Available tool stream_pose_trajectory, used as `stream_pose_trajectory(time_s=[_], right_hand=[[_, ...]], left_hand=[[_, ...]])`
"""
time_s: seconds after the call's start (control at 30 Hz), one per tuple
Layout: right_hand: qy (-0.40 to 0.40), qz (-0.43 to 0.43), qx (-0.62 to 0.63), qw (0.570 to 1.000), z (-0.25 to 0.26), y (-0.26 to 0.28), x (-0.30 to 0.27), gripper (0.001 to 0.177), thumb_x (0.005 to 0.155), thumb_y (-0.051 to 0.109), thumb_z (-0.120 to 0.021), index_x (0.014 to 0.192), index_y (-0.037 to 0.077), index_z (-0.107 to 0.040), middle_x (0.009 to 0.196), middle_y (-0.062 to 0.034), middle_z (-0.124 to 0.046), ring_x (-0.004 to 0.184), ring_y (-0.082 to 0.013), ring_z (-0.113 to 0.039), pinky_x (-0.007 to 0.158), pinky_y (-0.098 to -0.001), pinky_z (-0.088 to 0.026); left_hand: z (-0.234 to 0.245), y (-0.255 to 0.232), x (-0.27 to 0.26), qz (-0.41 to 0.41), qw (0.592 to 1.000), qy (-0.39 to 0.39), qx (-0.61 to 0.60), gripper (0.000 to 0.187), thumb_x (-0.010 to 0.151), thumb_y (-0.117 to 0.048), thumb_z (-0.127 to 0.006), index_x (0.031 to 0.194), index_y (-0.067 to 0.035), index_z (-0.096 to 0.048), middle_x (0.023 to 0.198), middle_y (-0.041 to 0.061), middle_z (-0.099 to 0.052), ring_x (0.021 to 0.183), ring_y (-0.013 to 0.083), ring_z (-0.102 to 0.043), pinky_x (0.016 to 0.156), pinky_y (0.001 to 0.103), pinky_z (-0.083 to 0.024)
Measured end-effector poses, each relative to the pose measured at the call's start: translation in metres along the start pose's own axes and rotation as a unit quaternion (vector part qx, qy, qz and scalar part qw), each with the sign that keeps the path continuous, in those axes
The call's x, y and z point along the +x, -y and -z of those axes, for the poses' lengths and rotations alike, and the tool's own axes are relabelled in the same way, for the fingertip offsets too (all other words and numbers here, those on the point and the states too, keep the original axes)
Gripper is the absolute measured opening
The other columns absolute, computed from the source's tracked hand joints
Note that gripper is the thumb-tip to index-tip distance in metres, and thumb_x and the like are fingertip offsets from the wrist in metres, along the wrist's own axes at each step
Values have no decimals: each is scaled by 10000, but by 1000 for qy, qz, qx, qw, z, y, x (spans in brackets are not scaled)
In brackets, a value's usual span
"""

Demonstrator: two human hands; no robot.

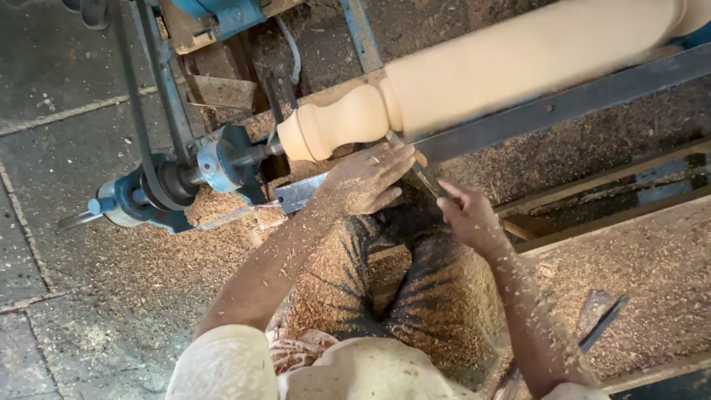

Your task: The person uses a chisel to shape a rotating wooden cylinder on a lathe, creating decorative grooves and contours. Wood shavings accumulate on the floor and the person's legs as the shaping progresses.

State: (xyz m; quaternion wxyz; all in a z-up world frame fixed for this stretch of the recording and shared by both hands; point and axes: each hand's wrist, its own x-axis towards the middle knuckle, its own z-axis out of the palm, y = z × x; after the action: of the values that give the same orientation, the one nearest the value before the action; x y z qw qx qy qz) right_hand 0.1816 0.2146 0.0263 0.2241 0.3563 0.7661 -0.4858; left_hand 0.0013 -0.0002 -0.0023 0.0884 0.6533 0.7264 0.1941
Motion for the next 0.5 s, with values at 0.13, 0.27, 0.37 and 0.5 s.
stream_pose_trajectory(time_s=[0.13, 0.27, 0.37, 0.5], right_hand=[[-11, 59, -67, 996, 10, 12, -2, 496, 947, 218, -639, 1440, 185, -602, 635, -41, -635, 528, -108, -543, 526, -327, -476], [-22, 136, -188, 972, 8, 30, -32, 441, 1002, 256, -605, 1435, 174, -616, 644, -91, -640, 528, -161, -551, 534, -356, -499], [-25, 110, -382, 917, 13, 42, -73, 400, 1037, 301, -565, 1429, 240, -616, 742, -93, -707, 552, -209, -625, 536, -386, -561], [-335, 418, -385, 751, -7, 44, -127, 285, 1071, 210, -633, 1353, 173, -612, 1045, -81, -758, 857, -199, -711, 720, -406, -579]], left_hand=[[-4, 4, 0, -10, 1000, -17, 12, 653, 1043, -309, -569, 1532, 87, -393, 1609, 243, -373, 1521, 364, -339, 1289, 479, -276], [2, -14, 5, -81, 987, -104, 88, 600, 1083, -330, -592, 1499, 68, -423, 1603, 233, -400, 1494, 359, -391, 1233, 483, -299], [2, -59, 7, -74, 982, -174, 9, 634, 988, -366, -628, 1434, 69, -508, 1529, 244, -469, 1401, 358, -484, 1197, 501, -382], [2, -120, -13, 216, 939, 82, -253, 345, 952, -203, -608, 1270, -76, -647, 1182, 116, -677, 1100, 291, -636, 950, 448, -530]])
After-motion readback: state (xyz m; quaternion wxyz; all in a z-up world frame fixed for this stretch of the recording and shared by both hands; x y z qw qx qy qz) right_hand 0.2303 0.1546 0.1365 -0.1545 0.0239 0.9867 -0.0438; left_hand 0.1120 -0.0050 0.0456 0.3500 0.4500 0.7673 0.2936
